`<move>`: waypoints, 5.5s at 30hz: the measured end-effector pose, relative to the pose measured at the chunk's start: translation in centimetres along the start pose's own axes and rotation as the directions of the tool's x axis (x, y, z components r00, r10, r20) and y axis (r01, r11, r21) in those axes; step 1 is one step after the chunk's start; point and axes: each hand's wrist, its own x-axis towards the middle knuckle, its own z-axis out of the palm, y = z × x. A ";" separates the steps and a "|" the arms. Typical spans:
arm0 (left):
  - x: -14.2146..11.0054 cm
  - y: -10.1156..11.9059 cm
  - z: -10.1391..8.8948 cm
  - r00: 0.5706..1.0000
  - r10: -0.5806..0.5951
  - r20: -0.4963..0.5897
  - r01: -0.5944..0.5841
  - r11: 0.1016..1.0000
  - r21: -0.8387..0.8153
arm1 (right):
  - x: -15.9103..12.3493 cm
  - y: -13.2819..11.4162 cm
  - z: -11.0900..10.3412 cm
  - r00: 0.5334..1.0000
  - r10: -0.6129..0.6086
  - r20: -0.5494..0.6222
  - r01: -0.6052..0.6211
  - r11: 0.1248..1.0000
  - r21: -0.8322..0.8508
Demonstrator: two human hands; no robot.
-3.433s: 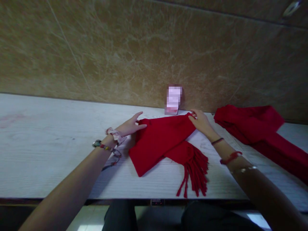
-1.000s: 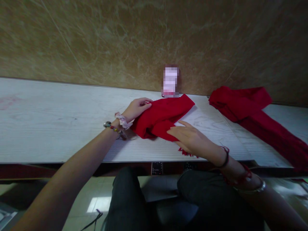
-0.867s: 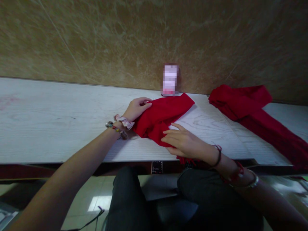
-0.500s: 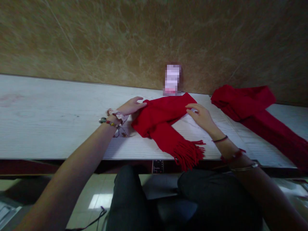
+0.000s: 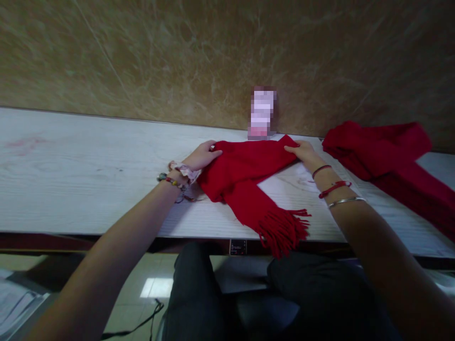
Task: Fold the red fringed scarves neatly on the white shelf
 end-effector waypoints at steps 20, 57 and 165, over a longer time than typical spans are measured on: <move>-1.9 2.0 -0.7 0.862 0.412 0.296 -0.507 0.705 0.495 | -5.5 -2.4 -1.4 0.821 -0.570 0.046 0.469 0.626 -0.623; -5.0 4.2 2.5 0.513 0.379 0.770 -0.854 0.316 0.414 | -8.1 -1.3 1.7 0.807 -0.151 0.571 0.591 0.194 -0.783; -0.6 0.2 -4.7 0.895 0.371 0.247 -0.425 0.878 0.220 | -6.7 -6.1 0.6 0.468 -0.248 0.848 0.854 0.375 -0.361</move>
